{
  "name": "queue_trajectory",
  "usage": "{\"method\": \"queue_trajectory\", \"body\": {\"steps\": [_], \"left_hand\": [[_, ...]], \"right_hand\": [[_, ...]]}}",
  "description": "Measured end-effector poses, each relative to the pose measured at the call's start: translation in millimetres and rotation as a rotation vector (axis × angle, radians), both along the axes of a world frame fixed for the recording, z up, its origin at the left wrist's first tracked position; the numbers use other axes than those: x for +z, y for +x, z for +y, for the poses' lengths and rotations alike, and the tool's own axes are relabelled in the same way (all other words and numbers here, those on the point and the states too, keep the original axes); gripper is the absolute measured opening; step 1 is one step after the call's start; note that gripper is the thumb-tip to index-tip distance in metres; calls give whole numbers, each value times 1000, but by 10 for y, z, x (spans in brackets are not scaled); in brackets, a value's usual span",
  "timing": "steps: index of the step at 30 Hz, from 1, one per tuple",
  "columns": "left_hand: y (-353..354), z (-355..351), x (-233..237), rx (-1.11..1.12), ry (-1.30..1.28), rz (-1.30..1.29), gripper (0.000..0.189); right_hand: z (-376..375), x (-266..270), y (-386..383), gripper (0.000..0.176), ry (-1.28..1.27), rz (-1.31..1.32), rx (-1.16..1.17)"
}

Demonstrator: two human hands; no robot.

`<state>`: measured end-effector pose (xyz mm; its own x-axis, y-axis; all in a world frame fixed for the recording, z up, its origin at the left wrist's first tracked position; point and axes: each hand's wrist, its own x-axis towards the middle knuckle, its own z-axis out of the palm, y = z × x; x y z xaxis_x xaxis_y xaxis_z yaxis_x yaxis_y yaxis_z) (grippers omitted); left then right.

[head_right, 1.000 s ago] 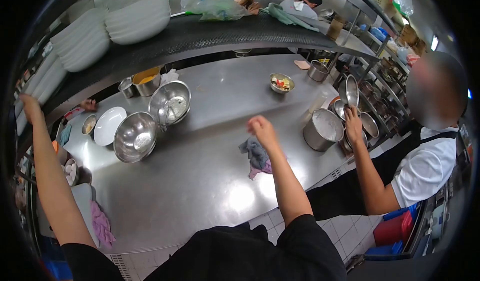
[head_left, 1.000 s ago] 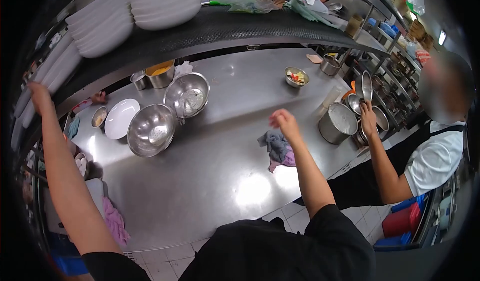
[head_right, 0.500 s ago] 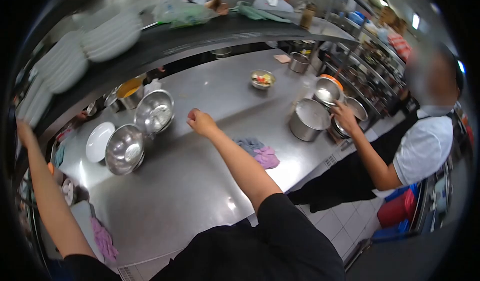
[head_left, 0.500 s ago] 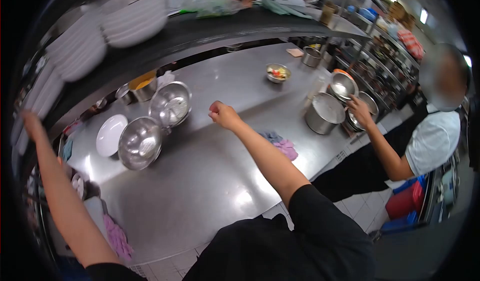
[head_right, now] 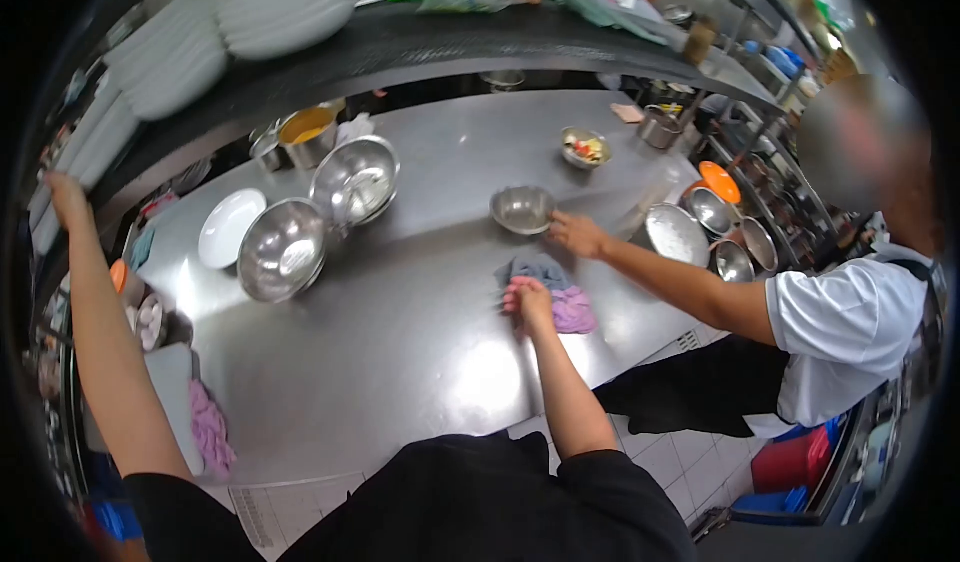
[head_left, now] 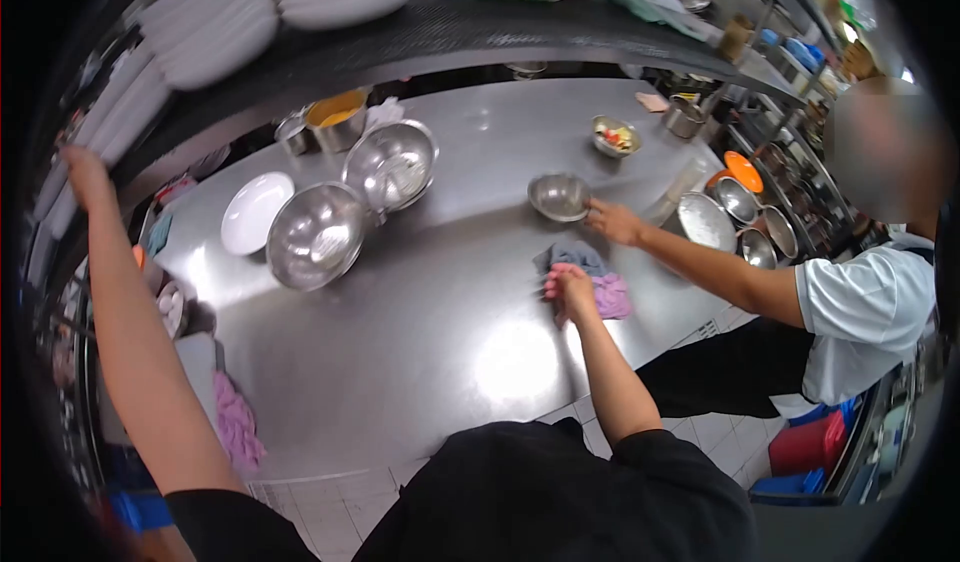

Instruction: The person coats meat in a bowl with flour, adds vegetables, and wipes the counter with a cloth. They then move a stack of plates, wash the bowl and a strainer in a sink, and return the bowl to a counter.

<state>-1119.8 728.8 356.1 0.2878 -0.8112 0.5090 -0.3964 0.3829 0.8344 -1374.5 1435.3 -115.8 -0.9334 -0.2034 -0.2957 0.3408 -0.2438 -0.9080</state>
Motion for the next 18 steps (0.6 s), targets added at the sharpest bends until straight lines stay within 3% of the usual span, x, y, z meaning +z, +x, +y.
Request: {"method": "queue_trajectory", "body": {"steps": [4,8,11,16,18], "left_hand": [[-22,360,35,-57,-32,37,88],[-84,830,44,-42,-42,121,77],[-86,677,55,-126,6,230,72],[-103,772,59,-62,19,325,76],[-77,861,52,-80,-5,180,80]], "right_hand": [[-129,166,-225,18,-100,-43,54],[-408,354,-459,36,-54,-20,109],[-677,472,-593,50,-22,31,161],[-1038,392,-294,35,68,235,271],[-1059,295,273,23,111,355,340]]}}
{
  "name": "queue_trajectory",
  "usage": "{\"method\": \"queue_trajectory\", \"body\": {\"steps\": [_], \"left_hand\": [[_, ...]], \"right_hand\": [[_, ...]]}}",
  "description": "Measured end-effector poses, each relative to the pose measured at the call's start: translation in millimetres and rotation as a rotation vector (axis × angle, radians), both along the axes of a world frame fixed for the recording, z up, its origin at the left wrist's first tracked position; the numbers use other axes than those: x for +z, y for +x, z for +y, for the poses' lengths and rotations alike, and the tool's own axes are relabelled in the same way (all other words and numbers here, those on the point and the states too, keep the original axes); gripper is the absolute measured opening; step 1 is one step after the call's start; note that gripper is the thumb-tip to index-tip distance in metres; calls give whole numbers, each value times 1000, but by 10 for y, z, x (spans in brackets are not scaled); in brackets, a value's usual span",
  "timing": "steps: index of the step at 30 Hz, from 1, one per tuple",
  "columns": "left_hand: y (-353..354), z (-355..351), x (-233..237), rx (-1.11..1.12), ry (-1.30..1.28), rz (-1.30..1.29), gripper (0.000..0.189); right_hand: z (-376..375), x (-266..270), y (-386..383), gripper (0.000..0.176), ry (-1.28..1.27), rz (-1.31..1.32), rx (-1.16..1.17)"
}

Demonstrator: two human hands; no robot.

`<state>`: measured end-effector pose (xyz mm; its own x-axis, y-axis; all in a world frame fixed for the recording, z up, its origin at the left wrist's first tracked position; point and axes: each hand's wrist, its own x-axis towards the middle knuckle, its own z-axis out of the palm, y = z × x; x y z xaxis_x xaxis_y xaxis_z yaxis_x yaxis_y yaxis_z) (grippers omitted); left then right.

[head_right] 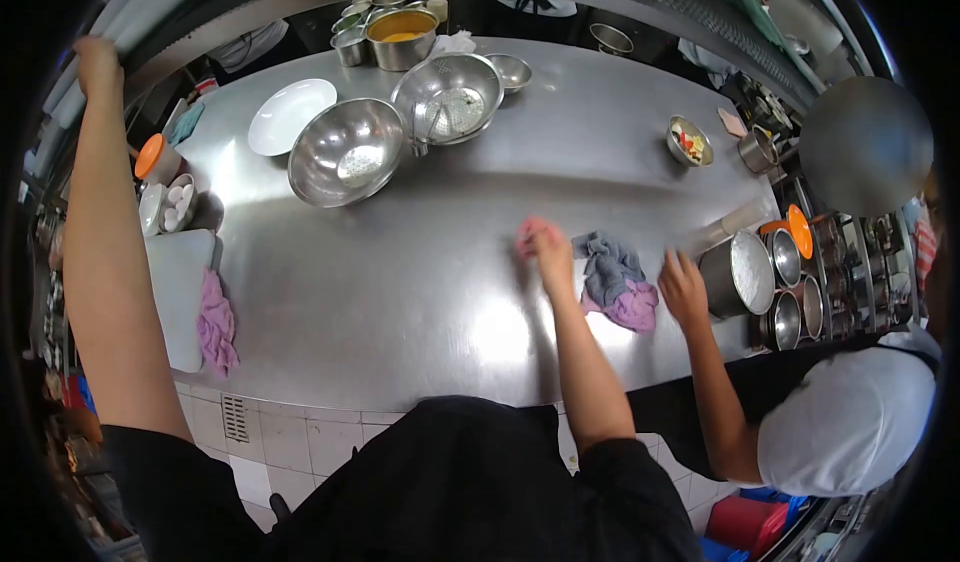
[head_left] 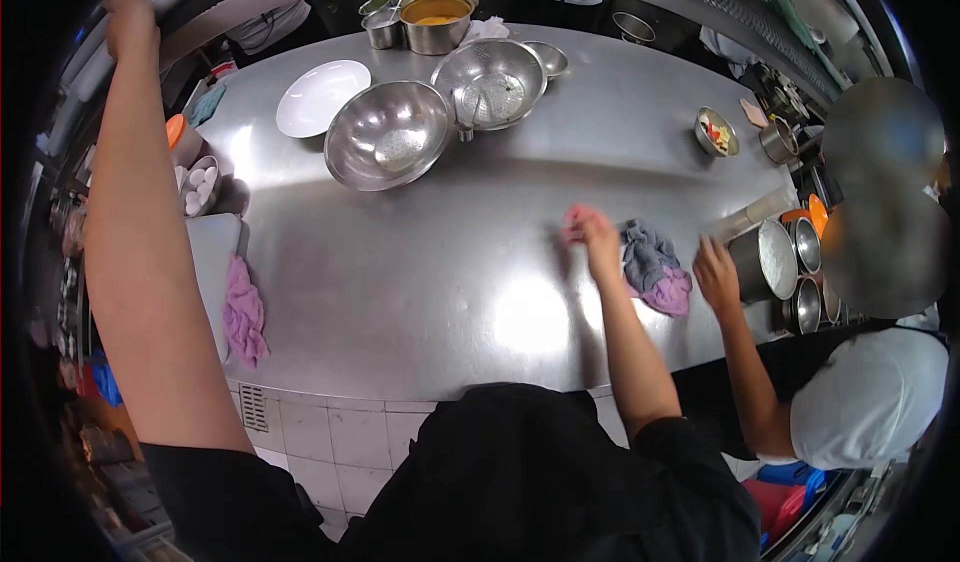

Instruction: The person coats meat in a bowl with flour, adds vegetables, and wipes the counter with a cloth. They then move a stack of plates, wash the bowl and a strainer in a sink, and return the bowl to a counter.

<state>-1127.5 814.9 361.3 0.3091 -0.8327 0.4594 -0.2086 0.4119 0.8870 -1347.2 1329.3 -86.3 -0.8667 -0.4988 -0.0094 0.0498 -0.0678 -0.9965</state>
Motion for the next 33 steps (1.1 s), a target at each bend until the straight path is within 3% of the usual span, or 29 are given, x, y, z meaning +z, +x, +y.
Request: {"method": "queue_trajectory", "body": {"steps": [1,3,4,5,6,9,11,21,33], "left_hand": [[-9,42,2,1,7,18,82],[0,-251,-9,11,-11,33,81],[2,-357,-8,14,-27,49,81],[16,-276,-9,17,-28,52,81],[19,-99,-4,2,-10,47,83],[-10,29,11,1,8,28,85],[7,85,24,31,9,17,85],[-5,71,-18,3,-39,48,84],[39,-100,-32,26,-91,-24,86]], "right_hand": [[38,-188,237,23,158,127,98],[56,-482,1008,24,-52,-163,82],[163,-351,1231,23,347,57,115],[231,-329,1386,24,365,617,160],[259,-287,1482,25,363,686,201],[284,-305,1490,25,348,661,180],[235,-348,1457,24,249,344,116],[249,-316,1340,18,46,-158,122],[252,-363,1309,18,97,-182,171]]}}
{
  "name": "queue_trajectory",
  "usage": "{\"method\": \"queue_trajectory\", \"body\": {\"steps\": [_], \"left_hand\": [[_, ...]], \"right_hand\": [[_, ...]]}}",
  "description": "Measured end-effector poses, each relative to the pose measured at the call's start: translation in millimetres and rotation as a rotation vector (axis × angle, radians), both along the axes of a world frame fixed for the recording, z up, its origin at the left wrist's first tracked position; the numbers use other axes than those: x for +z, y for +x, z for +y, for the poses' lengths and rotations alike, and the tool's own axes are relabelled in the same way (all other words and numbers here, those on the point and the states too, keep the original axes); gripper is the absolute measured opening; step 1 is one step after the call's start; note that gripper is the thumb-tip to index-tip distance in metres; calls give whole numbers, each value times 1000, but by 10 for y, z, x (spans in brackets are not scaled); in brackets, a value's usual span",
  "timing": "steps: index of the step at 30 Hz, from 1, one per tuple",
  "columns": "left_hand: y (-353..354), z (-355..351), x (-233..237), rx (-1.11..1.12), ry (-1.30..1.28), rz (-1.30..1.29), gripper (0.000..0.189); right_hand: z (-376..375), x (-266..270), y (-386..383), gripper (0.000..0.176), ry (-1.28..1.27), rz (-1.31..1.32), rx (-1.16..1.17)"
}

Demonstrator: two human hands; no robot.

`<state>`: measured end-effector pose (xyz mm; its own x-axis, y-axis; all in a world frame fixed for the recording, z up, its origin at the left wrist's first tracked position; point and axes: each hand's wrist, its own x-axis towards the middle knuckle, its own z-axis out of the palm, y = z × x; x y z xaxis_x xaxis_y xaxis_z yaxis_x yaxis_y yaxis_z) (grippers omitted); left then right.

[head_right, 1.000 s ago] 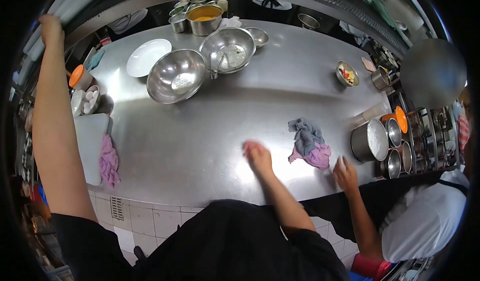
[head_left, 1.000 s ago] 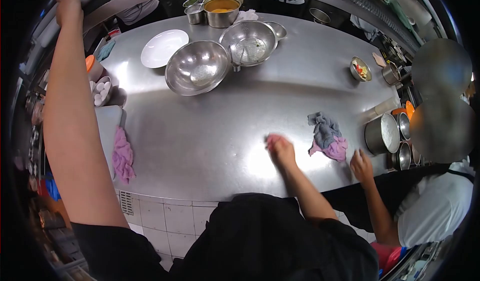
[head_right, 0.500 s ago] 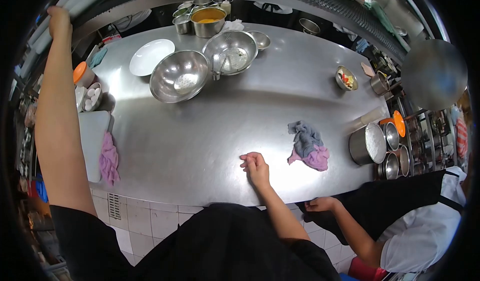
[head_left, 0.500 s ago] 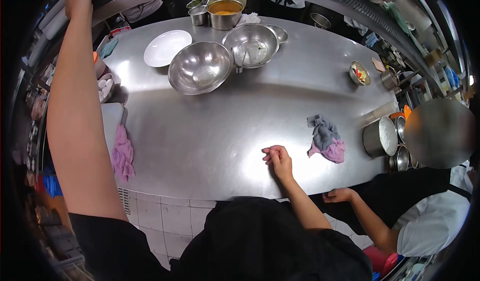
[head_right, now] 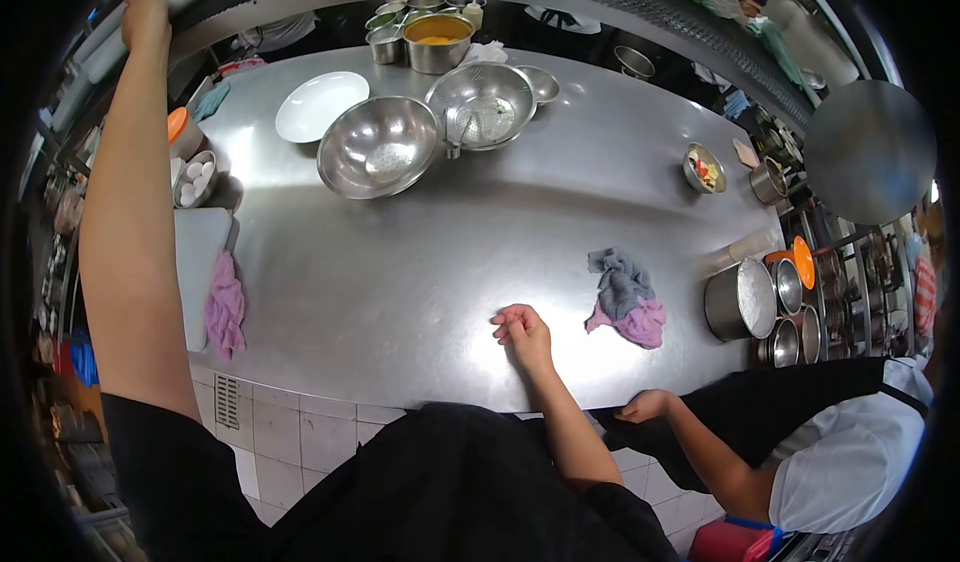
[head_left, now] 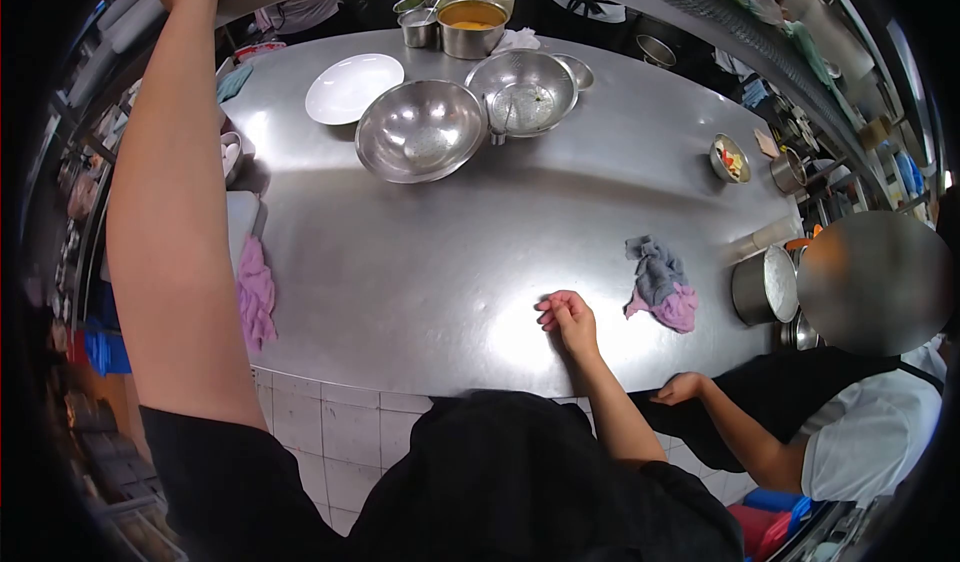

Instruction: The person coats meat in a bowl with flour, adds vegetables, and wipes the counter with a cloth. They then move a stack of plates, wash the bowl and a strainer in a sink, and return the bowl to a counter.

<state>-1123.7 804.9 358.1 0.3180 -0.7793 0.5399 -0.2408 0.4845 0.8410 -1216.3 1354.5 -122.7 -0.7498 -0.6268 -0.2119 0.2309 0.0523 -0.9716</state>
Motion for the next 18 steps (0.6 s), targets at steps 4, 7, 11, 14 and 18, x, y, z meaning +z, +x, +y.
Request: {"method": "queue_trajectory", "body": {"steps": [4,7,11,14,18], "left_hand": [[-18,24,-30,-33,-24,-1,85],[-34,4,-14,-54,-31,7,84],[-12,-19,-10,-89,-50,27,84],[17,-45,-1,-112,-75,38,83],[54,-139,7,-141,-96,57,83]], "right_hand": [[-5,-13,-1,18,31,29,11],[-12,21,1,17,35,16,23],[-16,34,0,15,54,17,30],[-24,5,2,15,43,20,15],[-36,43,1,16,22,15,-10]]}}
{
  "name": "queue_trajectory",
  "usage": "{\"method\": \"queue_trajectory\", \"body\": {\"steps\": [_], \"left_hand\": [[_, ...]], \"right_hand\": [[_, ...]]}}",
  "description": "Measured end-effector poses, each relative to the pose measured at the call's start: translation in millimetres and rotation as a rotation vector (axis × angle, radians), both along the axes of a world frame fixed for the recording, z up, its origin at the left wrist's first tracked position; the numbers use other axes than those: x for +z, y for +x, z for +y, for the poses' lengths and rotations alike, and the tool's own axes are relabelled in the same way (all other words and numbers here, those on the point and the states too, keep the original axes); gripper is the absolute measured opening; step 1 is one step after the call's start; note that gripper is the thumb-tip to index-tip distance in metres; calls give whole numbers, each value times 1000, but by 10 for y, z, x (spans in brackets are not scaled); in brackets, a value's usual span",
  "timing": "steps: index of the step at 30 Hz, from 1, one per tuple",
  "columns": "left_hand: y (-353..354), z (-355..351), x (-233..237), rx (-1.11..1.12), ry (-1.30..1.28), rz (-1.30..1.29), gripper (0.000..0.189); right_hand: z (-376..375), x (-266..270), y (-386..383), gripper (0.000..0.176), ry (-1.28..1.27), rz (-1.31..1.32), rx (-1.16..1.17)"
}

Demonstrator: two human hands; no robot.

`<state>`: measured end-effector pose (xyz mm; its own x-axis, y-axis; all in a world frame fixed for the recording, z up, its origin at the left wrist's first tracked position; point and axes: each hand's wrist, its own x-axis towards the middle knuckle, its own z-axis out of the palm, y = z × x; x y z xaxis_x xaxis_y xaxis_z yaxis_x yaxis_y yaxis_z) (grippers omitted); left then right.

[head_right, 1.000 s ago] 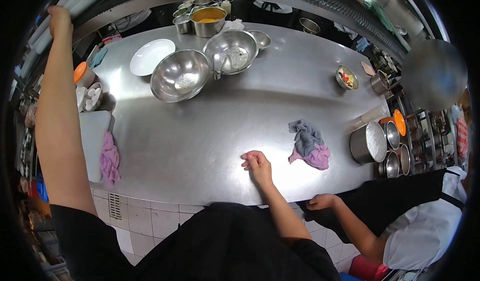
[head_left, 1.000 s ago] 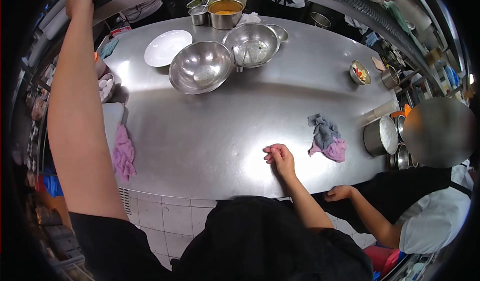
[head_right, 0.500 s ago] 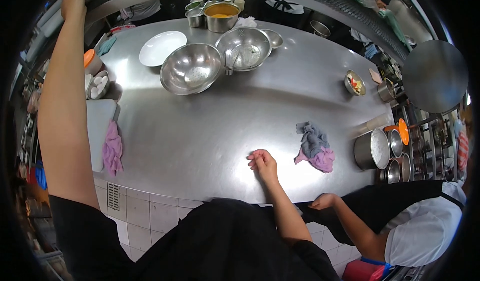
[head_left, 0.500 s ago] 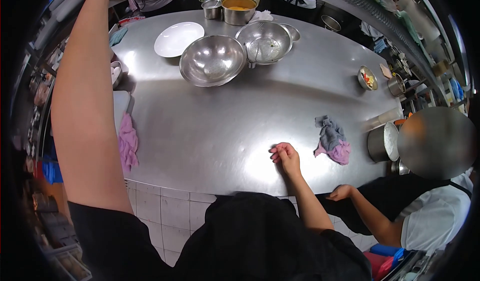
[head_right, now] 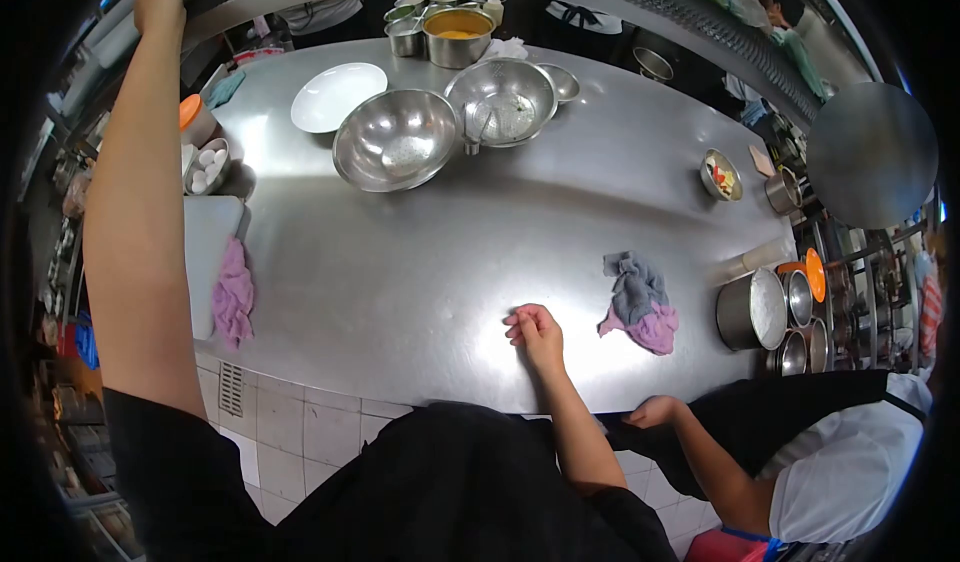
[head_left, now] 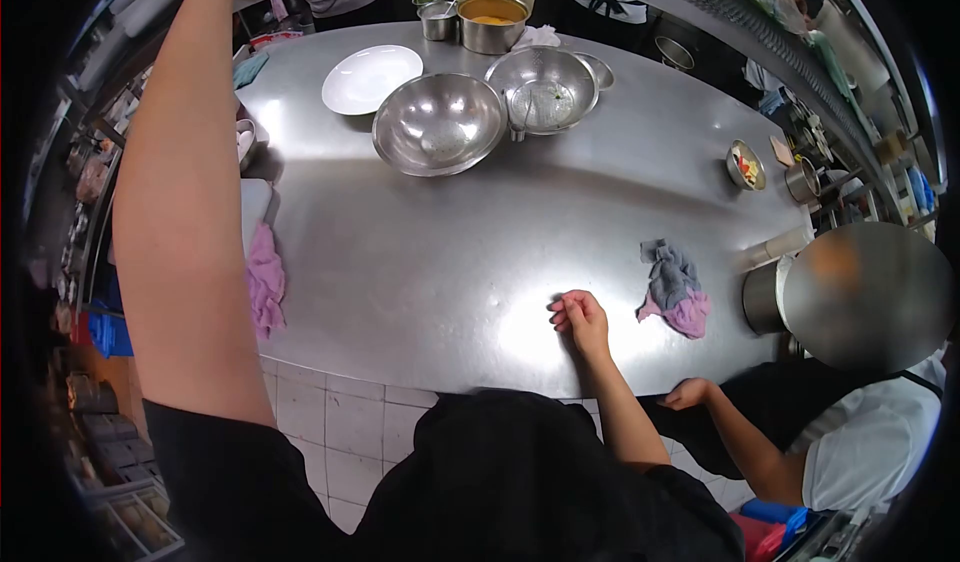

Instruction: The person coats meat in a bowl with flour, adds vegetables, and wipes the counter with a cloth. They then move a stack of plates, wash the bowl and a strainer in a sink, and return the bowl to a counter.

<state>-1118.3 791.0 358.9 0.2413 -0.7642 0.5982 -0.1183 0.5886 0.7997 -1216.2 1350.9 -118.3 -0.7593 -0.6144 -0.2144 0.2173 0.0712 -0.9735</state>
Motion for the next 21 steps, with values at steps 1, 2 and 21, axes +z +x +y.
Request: {"method": "queue_trajectory", "body": {"steps": [1,2,21], "left_hand": [[5,-55,5,35,6,-9,83],[2,-106,-1,68,13,-19,83],[-98,380,48,138,196,-66,83]], "right_hand": [[7,14,-1,16,-14,-5,0],[14,20,0,16,-26,-12,-2],[67,23,-82,15,-147,-120,-5]]}}
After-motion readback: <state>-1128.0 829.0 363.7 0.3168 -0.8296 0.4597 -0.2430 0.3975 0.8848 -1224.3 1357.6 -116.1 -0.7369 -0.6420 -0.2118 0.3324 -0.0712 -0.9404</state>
